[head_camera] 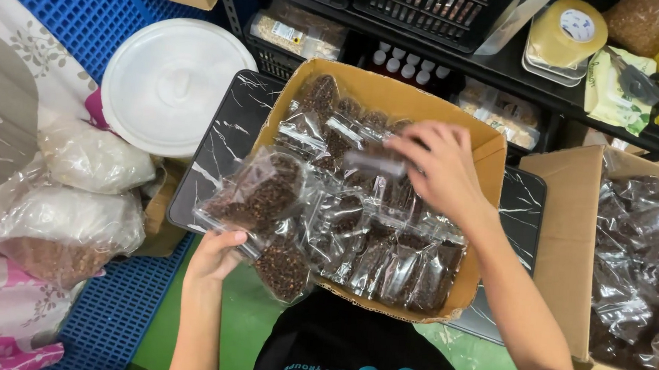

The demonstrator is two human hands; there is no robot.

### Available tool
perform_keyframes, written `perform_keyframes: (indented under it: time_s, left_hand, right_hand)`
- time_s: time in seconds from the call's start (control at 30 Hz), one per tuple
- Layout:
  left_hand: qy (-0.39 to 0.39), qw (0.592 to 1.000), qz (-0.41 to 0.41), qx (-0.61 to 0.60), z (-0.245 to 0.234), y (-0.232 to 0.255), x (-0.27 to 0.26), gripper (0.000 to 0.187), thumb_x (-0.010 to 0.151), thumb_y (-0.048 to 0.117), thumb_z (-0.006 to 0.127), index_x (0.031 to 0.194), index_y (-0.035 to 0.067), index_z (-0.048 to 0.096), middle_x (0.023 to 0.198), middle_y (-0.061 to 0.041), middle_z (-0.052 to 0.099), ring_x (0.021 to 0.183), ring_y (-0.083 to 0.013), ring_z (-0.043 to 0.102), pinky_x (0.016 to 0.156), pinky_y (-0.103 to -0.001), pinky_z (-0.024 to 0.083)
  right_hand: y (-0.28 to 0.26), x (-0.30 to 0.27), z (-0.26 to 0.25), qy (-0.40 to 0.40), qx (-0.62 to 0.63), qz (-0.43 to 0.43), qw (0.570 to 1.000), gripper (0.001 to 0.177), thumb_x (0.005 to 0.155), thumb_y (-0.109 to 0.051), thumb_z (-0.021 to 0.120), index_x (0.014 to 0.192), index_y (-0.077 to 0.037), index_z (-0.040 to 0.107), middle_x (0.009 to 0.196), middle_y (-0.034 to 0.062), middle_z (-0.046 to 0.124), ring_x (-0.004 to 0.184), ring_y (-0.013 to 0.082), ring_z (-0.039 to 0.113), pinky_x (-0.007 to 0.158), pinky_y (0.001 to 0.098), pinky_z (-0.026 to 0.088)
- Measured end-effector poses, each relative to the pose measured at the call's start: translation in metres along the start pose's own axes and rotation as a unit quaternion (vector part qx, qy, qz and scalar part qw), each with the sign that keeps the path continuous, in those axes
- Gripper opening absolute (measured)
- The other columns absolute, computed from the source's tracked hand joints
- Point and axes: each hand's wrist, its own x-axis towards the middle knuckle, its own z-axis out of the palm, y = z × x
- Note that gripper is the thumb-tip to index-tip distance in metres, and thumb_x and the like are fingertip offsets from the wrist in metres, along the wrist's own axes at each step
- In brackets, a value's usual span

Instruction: The person organizes and packs sealed bags of coffee or similar food products into cardboard boxes, moving bags between two boxes to sort them by hand.

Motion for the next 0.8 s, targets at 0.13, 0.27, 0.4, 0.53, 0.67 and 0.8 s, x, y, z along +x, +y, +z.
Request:
perform_keyframes:
  time_s: [0.13,0.27,0.4,0.53,0.67,0.8]
  left_hand:
    - [-0.02,0.999,0.003,-0.026,-0.05,-0.032,0.006,0.034,0.079,-0.001,0.065,0.111,-0.011,0.061,0.086,-0.025,0.069,0.077,-0.0392,0.075,0.064,-0.058,0.063]
    - [-0.015,0.999,0.003,-0.03,-0.056,-0.04,0.001,0.026,0.08,-0.003,0.066,0.105,-0.008,0.066,0.085,-0.024,0.072,0.081,-0.0367,0.076,0.066,-0.053,0.064]
    - [-0.019,0.999,0.016,-0.035,-0.069,-0.048,0.013,0.031,0.079,-0.002,0.066,0.108,-0.011,0.063,0.085,-0.026,0.071,0.078,-0.0401,0.075,0.064,-0.057,0.063]
    - [-0.027,0.999,0.021,-0.042,-0.014,-0.018,0.002,0.02,0.08,-0.003,0.066,0.099,-0.01,0.065,0.08,-0.024,0.071,0.076,-0.0364,0.076,0.064,-0.053,0.063]
    - [-0.037,0.998,0.013,-0.043,-0.032,-0.026,0.002,0.017,0.079,-0.001,0.066,0.095,-0.009,0.065,0.077,-0.025,0.07,0.074,-0.0377,0.076,0.062,-0.055,0.064]
    - [-0.036,0.998,0.009,-0.041,-0.023,-0.019,0.004,0.014,0.08,-0.001,0.065,0.092,-0.009,0.067,0.077,-0.025,0.071,0.074,-0.0378,0.076,0.062,-0.053,0.064]
  right_hand:
    - [0.018,0.044,0.059,0.235,-0.008,-0.085,0.968,0.025,0.102,-0.026,0.066,0.124,-0.032,0.075,0.134,-0.0031,0.065,0.122,0.0228,0.059,0.094,0.0349,0.044]
    - [0.03,0.049,0.13,0.064,0.034,-0.118,0.99,0.064,0.087,0.01,0.064,0.141,-0.024,0.06,0.157,0.0184,0.041,0.142,0.0405,0.043,0.103,0.0482,0.048]
    - [0.033,0.044,0.139,-0.016,0.129,-0.034,0.991,0.074,0.084,0.021,0.042,0.148,-0.017,0.053,0.157,0.022,0.039,0.145,0.0454,0.037,0.117,0.0532,0.038]
    - [0.036,0.044,0.164,0.014,0.178,0.004,0.984,0.072,0.084,0.019,0.041,0.146,-0.016,0.054,0.155,0.0216,0.042,0.143,0.0461,0.039,0.117,0.0553,0.037]
    - [0.035,0.046,0.162,0.029,0.194,0.019,0.98,0.064,0.09,0.015,0.045,0.143,-0.017,0.058,0.153,0.0191,0.047,0.141,0.0446,0.041,0.116,0.0545,0.037]
    - [0.009,0.033,0.127,-0.011,0.174,0.098,0.98,0.021,0.1,-0.023,0.059,0.118,-0.014,0.064,0.124,0.0177,0.056,0.121,0.04,0.056,0.106,0.0494,0.045]
